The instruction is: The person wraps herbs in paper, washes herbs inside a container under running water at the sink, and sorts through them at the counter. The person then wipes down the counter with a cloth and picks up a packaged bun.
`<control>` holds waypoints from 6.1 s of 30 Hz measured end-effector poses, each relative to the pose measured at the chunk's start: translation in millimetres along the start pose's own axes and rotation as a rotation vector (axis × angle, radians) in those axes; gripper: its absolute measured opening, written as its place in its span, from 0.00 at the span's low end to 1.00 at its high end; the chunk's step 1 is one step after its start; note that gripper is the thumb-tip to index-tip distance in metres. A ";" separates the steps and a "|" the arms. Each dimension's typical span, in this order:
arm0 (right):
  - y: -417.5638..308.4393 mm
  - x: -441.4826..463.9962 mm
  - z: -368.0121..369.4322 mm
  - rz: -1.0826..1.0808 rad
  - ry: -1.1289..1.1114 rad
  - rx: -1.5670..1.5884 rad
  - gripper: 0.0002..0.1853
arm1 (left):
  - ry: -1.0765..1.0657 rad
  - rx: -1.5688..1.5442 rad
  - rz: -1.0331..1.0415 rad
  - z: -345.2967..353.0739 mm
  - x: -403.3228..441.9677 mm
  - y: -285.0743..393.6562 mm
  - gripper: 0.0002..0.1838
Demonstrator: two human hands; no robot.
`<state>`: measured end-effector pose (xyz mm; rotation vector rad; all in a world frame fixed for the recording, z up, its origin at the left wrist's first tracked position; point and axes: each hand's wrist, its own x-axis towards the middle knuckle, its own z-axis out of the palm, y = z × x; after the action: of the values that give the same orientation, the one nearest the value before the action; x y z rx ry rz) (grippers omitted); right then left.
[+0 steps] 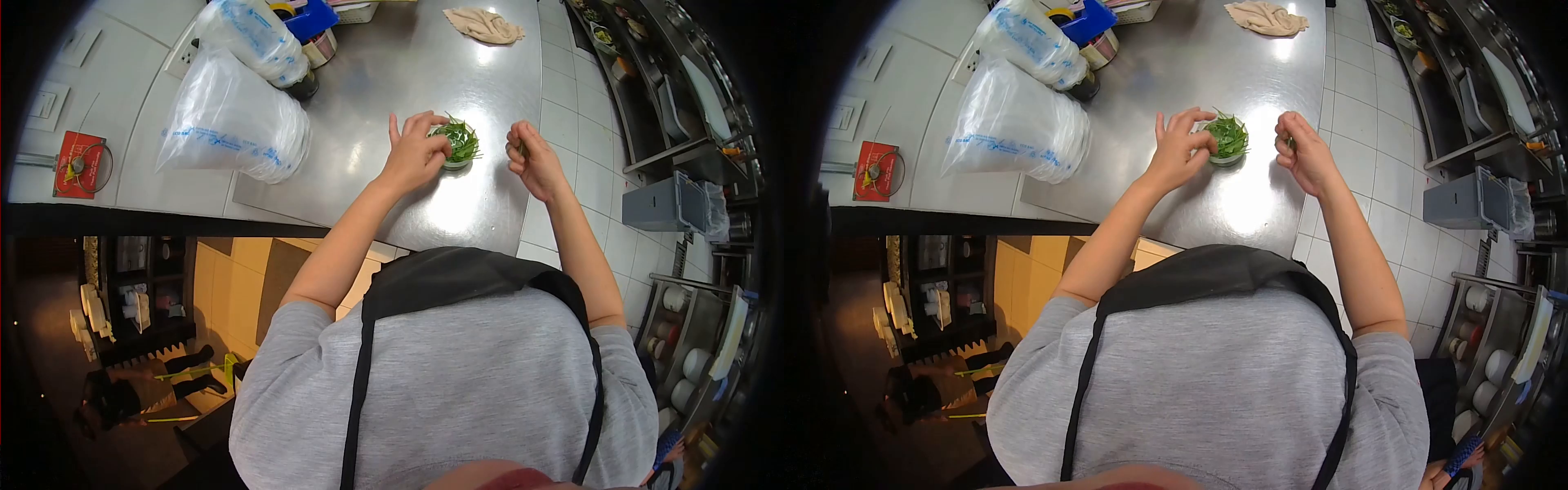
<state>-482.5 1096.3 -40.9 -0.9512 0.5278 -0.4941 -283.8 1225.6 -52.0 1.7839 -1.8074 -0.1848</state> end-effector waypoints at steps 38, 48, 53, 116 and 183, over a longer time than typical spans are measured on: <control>-25.1 -5.2 33.4 -0.570 -0.071 -1.535 0.09 | -0.046 -0.133 -0.053 13.3 6.3 17.6 0.05; -19.1 5.0 26.2 -0.466 -0.107 -1.509 0.07 | 0.001 -0.249 -0.145 15.0 12.2 14.4 0.05; -16.1 3.2 27.5 -0.474 -0.119 -1.476 0.05 | -0.008 -0.267 -0.135 18.2 14.2 14.0 0.07; -25.4 63.0 8.5 -0.167 0.035 -0.662 0.10 | 0.364 -0.278 -0.136 30.6 48.7 -2.0 0.14; -40.3 74.9 15.8 -0.107 -0.127 -0.766 0.06 | 0.218 -0.462 -0.158 29.0 43.4 -7.3 0.09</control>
<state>-421.7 1040.9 -14.1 -1.7375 0.5612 -0.3188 -288.7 1175.0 -66.0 1.5442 -1.3404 -0.4165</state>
